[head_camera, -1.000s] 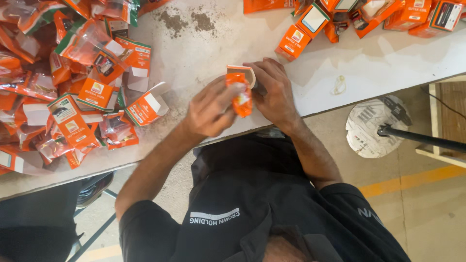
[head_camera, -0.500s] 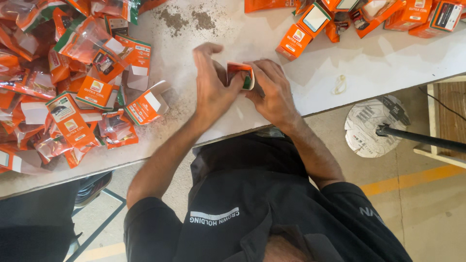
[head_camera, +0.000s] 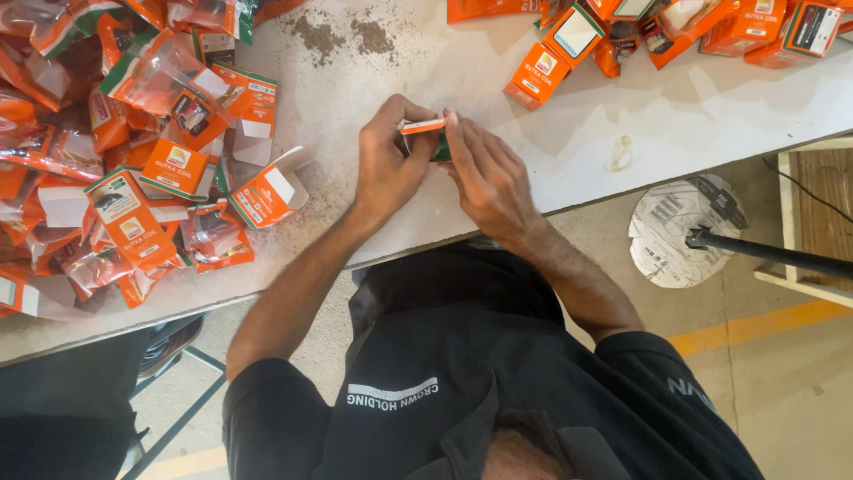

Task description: The person folds small orange cardboard cartons and inserts blister-packed items into them, pressing the boxes closed. They work through a pile of flat cartons and packaged goods on the table, placing finished boxes onto a growing pile.

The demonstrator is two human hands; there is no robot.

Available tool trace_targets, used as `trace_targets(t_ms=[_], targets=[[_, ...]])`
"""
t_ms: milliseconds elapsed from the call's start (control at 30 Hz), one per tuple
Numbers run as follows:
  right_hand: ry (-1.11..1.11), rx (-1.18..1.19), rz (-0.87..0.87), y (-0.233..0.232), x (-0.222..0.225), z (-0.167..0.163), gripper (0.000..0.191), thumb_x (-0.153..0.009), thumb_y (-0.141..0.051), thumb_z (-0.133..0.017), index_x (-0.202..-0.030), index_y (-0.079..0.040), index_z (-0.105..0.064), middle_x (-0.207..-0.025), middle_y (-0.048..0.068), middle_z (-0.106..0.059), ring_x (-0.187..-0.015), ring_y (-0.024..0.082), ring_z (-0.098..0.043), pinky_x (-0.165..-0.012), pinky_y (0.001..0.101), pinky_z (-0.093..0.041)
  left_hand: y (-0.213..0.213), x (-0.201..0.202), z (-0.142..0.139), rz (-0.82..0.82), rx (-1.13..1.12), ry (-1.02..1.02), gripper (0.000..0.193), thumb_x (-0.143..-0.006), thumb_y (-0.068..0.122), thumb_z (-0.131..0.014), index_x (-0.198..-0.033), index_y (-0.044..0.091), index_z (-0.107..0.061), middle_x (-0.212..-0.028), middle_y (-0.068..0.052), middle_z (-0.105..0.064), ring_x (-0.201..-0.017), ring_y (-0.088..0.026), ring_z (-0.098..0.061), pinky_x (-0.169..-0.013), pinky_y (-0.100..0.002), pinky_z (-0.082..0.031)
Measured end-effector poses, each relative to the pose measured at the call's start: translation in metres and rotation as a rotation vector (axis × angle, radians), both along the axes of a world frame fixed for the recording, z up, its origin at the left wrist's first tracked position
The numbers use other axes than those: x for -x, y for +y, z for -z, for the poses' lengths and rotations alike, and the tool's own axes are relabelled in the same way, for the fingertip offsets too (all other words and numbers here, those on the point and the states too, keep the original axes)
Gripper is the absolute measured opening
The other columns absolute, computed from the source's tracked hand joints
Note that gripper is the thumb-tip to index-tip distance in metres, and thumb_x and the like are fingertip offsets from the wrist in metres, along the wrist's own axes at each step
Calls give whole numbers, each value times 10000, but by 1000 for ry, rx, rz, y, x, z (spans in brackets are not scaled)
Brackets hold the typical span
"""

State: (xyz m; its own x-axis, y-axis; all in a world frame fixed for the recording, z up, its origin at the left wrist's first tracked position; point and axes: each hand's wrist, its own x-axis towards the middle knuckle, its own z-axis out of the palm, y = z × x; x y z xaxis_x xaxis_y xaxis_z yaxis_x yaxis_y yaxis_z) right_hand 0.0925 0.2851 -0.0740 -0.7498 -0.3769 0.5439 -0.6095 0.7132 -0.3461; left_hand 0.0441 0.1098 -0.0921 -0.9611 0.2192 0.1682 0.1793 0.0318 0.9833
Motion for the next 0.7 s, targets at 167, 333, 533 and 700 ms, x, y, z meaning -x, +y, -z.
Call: trace_targets(t_ms=[167,333,533,700], targets=[[162,-178,16,-1,0,4,556,-966,-26,-727,-1440,130,-481,-1397,290,-588,-1240,389,-656,-1013,461,-573,-2,2,-11,82,-3,-104,74,-996,-21,-655,-1015,-32,-585,-823,-69,-668,-580,-73,-616,-463,-228,-477],[112,-123,22,1,0,12,520,-1018,-58,-733,-1442,136,-502,-1375,300,-609,-1161,358,-691,-928,424,-597,-14,4,-18,231,-151,-220,177,-969,12,-585,-1141,-26,-580,-987,-70,-681,-796,-105,-707,-601,-256,-586],[75,-290,101,-2,-1,11,546,-926,16,-701,-1438,118,-542,-1374,300,-599,-1063,352,-683,-895,440,-592,-29,8,-12,380,-219,-286,414,-964,106,-506,-1351,-12,-595,-1023,-95,-711,-843,-153,-707,-761,-282,-579],[10,-83,66,-5,4,2,617,-855,15,-737,-1437,23,-534,-1442,266,-549,-1228,393,-658,-955,443,-570,-27,18,-10,326,-222,-364,306,-1061,141,-531,-1299,-9,-652,-971,-99,-703,-777,-147,-700,-713,-297,-598]])
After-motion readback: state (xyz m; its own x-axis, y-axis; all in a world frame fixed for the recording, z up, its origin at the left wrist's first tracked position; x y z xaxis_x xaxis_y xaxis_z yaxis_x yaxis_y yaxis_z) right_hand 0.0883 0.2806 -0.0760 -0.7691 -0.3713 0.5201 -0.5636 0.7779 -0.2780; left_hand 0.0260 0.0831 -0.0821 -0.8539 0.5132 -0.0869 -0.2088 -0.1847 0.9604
